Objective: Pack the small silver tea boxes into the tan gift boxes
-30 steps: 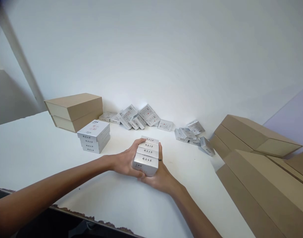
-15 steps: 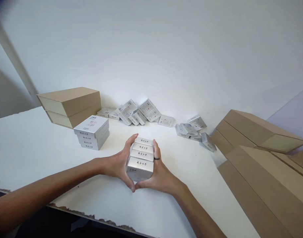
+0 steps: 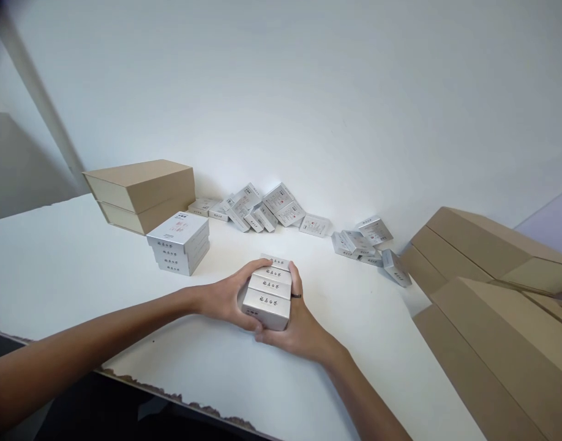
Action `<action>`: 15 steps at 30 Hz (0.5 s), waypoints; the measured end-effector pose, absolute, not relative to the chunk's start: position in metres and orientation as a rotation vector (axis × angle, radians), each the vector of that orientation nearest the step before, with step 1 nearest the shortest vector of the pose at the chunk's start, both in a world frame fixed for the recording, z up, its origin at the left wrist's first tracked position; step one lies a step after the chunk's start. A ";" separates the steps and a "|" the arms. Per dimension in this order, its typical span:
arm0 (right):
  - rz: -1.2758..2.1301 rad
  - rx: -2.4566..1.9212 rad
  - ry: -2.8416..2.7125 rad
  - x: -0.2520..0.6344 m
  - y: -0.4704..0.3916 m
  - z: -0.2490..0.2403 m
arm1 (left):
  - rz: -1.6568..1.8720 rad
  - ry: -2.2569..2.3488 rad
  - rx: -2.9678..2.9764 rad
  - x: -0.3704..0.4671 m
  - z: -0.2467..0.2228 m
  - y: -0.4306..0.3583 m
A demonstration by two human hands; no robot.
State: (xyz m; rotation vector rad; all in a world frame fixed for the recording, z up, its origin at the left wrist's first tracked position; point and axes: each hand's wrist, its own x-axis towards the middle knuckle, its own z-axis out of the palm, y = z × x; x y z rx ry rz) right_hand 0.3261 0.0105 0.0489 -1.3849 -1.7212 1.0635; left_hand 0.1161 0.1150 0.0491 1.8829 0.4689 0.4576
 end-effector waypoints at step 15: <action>1.562 -1.510 -0.816 0.261 0.088 0.119 | 0.379 1.198 1.013 0.121 0.122 0.134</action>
